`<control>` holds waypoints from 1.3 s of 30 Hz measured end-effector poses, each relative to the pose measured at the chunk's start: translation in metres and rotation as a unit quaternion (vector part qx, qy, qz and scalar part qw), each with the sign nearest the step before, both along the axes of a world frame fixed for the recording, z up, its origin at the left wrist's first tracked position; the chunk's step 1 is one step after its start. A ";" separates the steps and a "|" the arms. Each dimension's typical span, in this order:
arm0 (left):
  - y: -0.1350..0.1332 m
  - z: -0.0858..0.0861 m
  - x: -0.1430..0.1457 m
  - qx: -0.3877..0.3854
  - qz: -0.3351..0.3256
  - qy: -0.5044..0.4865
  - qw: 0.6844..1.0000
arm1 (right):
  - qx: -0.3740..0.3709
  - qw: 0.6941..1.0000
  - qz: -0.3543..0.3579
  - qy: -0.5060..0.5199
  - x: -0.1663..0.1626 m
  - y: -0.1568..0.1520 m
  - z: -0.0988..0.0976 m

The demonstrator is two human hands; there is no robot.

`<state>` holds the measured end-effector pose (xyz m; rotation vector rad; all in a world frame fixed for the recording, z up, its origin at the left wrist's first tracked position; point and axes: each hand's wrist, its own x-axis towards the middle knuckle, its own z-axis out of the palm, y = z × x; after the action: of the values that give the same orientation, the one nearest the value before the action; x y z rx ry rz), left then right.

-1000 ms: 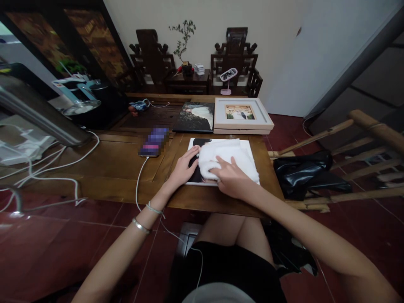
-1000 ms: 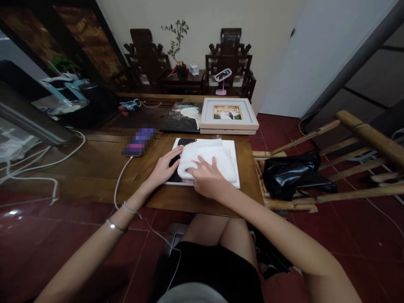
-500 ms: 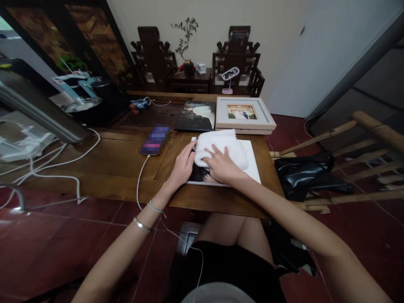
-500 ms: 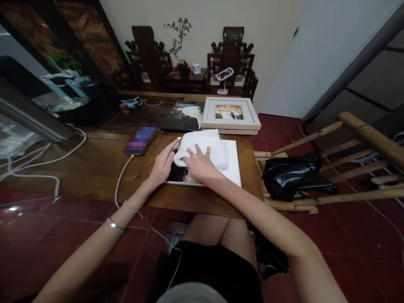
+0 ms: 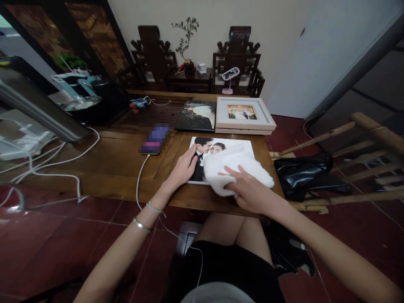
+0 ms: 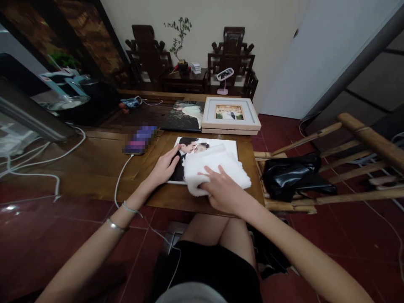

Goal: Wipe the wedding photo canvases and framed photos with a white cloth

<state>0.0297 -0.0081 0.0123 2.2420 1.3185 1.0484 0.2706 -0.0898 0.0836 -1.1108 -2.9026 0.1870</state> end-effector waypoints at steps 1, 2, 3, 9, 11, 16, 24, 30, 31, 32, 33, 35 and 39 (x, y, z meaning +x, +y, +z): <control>0.001 -0.002 0.000 -0.002 -0.008 0.014 1.000 | 0.003 0.999 -0.033 -0.002 0.005 0.005 -0.001; 0.002 -0.003 -0.001 -0.005 -0.016 0.024 1.000 | 0.008 0.998 -0.066 -0.008 0.010 0.011 -0.002; 0.003 -0.004 -0.001 -0.008 -0.021 0.033 0.999 | 0.015 0.995 -0.096 -0.016 0.013 0.018 -0.003; 0.006 -0.010 -0.002 -0.010 -0.029 0.056 0.998 | 0.077 0.978 -0.191 -0.011 -0.001 0.071 -0.004; 0.007 -0.011 -0.003 -0.006 -0.032 0.053 0.998 | 0.057 0.979 -0.194 0.025 -0.016 0.087 0.000; 0.008 -0.013 -0.004 0.002 -0.022 0.046 0.999 | -0.029 0.979 -0.162 0.121 -0.064 0.123 0.009; 0.009 -0.013 -0.005 0.008 -0.009 0.030 0.999 | 0.008 0.986 -0.114 0.119 -0.089 0.129 0.007; 0.005 -0.007 -0.003 -0.003 -0.032 0.000 0.999 | 0.017 0.981 -0.149 0.119 -0.027 0.110 0.001; 0.004 -0.006 -0.002 -0.004 -0.034 -0.001 0.999 | 0.026 0.980 -0.162 0.116 -0.014 0.108 0.000; 0.004 -0.005 -0.002 -0.005 -0.033 0.002 0.999 | 0.037 0.978 -0.174 0.111 -0.001 0.107 -0.002; 0.003 -0.004 -0.001 -0.004 -0.030 0.005 1.000 | 0.049 0.976 -0.183 0.105 0.012 0.105 -0.004; 0.003 -0.004 -0.001 -0.003 -0.026 0.011 1.000 | 0.067 0.976 -0.184 0.091 0.032 0.099 -0.009; 0.003 -0.004 -0.001 -0.003 -0.025 0.011 1.000 | 0.072 0.981 -0.163 0.072 0.049 0.067 -0.019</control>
<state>0.0282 -0.0050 0.0083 2.2763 1.2648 1.0053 0.3199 -0.0223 0.0647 -1.4559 -2.5177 0.0450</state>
